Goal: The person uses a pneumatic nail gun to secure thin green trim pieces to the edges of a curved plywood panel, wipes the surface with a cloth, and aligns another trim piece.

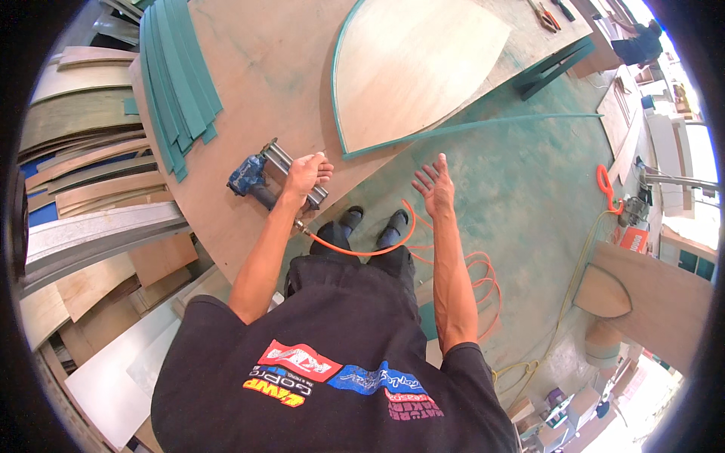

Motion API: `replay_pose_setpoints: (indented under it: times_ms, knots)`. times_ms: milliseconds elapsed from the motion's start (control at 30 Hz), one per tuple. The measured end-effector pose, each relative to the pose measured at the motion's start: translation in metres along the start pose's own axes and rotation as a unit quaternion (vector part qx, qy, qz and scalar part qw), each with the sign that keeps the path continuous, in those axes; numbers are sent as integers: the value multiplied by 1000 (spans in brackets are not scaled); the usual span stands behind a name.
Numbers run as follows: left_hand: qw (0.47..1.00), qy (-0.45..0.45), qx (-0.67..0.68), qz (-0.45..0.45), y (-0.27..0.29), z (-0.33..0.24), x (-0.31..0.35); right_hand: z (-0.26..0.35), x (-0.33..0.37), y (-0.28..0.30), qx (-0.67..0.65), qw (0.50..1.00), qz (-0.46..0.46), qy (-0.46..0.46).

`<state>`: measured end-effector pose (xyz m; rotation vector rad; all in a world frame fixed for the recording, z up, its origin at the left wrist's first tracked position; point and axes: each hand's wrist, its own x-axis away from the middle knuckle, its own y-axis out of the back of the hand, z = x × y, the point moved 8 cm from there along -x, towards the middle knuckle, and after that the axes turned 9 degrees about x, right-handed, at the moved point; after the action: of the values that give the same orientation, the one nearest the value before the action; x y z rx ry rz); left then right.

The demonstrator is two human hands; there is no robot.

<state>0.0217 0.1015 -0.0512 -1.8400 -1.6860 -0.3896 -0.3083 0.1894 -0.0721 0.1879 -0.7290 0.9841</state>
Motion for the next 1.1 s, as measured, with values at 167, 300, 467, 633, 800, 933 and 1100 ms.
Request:
replay_pose_setpoints:
  times_ms: [167, 300, 467, 633, 800, 933, 1100]
  knots:
    - [986, -96, -118, -70, -1, 11, -15, 13, -15, -23, 21, 1000, -13, 10]
    - [962, -127, -213, -117, -30, -9, -11, 45, -59, -14, 38, 996, -67, 53]
    - [952, -150, -238, -124, -26, -42, -49, 58, -94, -23, 46, 996, -74, 24]
    - [936, -136, -296, -132, -27, -44, -68, 60, -108, -20, -39, 994, -22, 97]
    - [926, -119, -321, -157, -28, -43, -68, 46, -102, 2, -78, 990, 31, 117]
    - [919, -133, -316, -193, -30, -39, -64, 37, -90, 6, -73, 989, 17, 124]
    - [901, -126, -357, -209, -43, -41, -69, 53, -102, 43, -59, 989, -36, 133]
